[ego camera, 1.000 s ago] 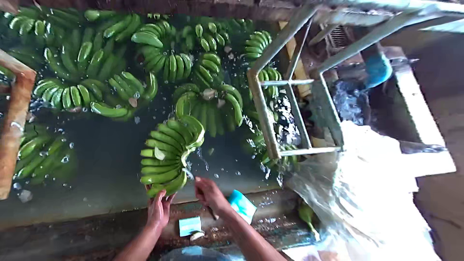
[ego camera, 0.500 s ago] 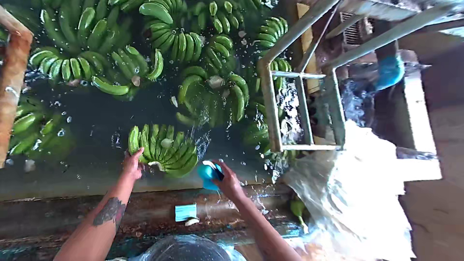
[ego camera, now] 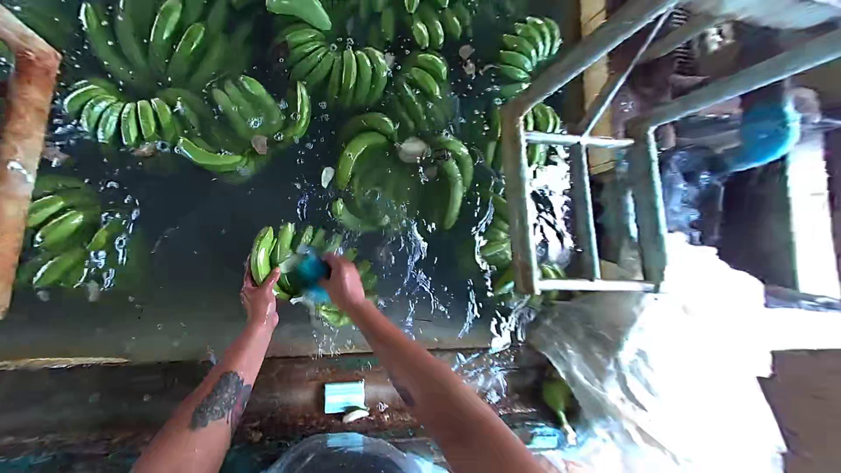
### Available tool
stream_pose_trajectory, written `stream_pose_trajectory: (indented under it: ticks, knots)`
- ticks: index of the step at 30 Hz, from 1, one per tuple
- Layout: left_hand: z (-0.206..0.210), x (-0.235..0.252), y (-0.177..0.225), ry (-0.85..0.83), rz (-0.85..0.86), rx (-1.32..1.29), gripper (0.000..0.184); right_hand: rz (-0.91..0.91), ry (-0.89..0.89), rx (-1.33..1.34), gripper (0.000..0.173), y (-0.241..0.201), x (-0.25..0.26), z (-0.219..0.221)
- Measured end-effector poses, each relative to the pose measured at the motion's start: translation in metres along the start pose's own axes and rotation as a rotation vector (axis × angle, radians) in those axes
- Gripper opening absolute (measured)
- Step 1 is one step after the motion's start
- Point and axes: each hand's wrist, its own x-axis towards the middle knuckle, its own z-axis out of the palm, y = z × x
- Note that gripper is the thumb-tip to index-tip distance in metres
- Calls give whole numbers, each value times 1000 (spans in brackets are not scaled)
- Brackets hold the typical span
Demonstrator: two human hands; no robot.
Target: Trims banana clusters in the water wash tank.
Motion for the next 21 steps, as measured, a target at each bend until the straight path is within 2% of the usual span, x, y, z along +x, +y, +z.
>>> stream_pose_trajectory:
  ticks: [2,3,6,8,9,12,14,16,19,21]
  knots:
    - [1,-2,-5,35,-3,-46,71,26,-132,-130,51,25,-31,-7]
    - [1,-8,-7,54,-35,-89,72,73,-115,-174,49,44,-42,-21]
    - [-3,-31,-8,73,-154,-206,80,307,97,-226,43,97,-59,-85]
    - [-14,-36,-10,23,-189,-186,79,295,202,-183,44,130,-73,-125]
    - [-21,-34,-8,-5,-196,-167,78,249,162,-165,46,139,-84,-141]
    - [-40,-29,-2,-127,-346,-152,52,124,-200,-175,60,137,-122,-168]
    - [-42,-37,0,-228,-467,-148,46,96,-246,-138,60,110,-134,-161]
    - [-34,-57,5,-249,-518,-164,46,82,-117,-16,44,82,-130,-129]
    - [-17,-87,12,-185,-549,-237,48,34,23,130,38,49,-107,-69]
    - [-8,-102,17,-134,-548,-284,47,49,81,48,37,28,-88,-48]
